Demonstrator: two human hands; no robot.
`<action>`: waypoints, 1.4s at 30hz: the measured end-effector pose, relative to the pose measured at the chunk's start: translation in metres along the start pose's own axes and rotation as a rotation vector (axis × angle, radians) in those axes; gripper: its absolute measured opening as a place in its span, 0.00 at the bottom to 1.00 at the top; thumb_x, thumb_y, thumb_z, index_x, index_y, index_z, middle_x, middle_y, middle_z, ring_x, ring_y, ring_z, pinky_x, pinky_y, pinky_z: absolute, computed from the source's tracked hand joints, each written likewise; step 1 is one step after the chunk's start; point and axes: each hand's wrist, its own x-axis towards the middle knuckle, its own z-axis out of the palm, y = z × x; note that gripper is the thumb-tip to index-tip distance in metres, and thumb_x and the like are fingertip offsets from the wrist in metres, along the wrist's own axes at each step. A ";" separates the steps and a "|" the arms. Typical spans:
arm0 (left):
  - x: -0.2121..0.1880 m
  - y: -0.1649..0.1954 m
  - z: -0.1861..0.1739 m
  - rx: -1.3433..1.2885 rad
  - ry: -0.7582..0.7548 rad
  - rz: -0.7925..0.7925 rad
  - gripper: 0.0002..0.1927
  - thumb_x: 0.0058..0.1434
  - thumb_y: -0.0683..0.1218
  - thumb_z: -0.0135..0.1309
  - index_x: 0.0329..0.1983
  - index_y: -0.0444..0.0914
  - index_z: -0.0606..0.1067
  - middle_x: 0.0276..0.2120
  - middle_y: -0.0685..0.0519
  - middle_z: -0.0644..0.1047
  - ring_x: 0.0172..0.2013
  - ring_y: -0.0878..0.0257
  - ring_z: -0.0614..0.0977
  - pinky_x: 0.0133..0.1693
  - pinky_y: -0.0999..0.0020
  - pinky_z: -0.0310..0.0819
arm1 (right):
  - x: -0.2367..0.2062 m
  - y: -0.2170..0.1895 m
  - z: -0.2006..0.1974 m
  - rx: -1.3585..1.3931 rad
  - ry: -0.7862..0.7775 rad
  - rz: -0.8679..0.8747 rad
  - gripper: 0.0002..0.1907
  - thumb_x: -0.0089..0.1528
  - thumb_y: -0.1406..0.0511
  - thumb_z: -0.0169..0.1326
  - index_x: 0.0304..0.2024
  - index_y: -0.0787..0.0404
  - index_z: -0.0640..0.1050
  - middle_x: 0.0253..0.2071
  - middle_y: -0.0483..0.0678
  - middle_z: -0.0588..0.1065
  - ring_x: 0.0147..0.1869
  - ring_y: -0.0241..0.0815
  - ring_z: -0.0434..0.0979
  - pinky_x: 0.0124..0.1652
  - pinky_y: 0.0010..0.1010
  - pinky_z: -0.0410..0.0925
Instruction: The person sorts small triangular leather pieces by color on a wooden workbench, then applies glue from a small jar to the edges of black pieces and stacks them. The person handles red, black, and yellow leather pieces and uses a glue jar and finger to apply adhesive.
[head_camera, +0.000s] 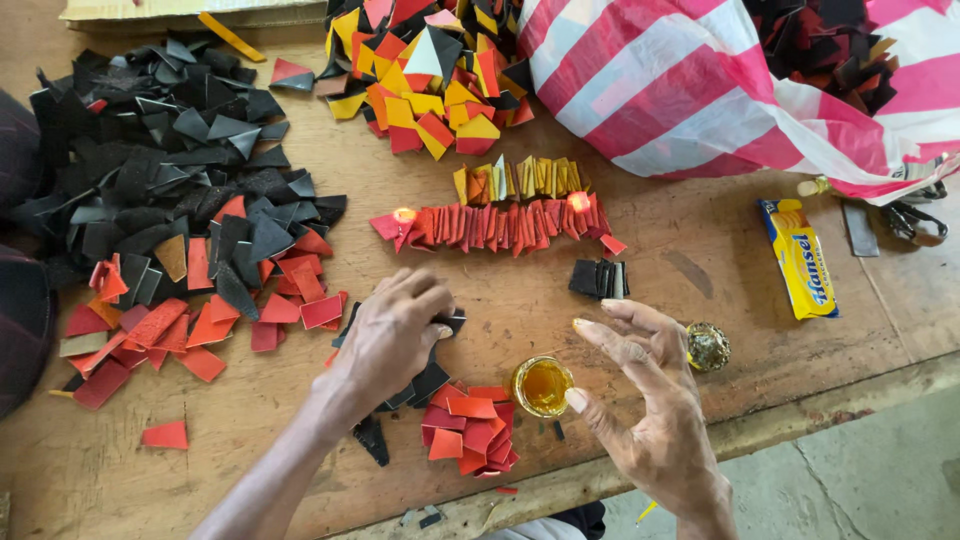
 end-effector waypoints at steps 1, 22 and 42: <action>0.001 -0.001 -0.002 -0.039 -0.039 -0.070 0.12 0.50 0.36 0.61 0.38 0.35 0.77 0.39 0.47 0.79 0.44 0.50 0.80 0.46 0.56 0.73 | 0.000 0.000 0.000 0.003 0.006 -0.017 0.28 0.55 0.62 0.64 0.58 0.57 0.77 0.65 0.51 0.65 0.65 0.46 0.68 0.63 0.39 0.64; 0.012 0.032 0.007 -1.725 0.035 -0.494 0.16 0.57 0.34 0.61 0.49 0.35 0.75 0.37 0.53 0.79 0.39 0.63 0.83 0.42 0.61 0.84 | 0.002 0.013 0.020 0.139 -0.054 -0.163 0.40 0.59 0.53 0.64 0.72 0.47 0.65 0.72 0.53 0.58 0.71 0.47 0.63 0.66 0.44 0.65; 0.016 0.038 0.016 -1.650 -0.113 -0.391 0.21 0.55 0.35 0.64 0.50 0.35 0.70 0.39 0.52 0.80 0.41 0.66 0.83 0.43 0.68 0.80 | 0.005 0.025 0.029 0.053 0.096 -0.279 0.31 0.63 0.54 0.58 0.68 0.42 0.70 0.75 0.48 0.58 0.74 0.47 0.61 0.65 0.39 0.67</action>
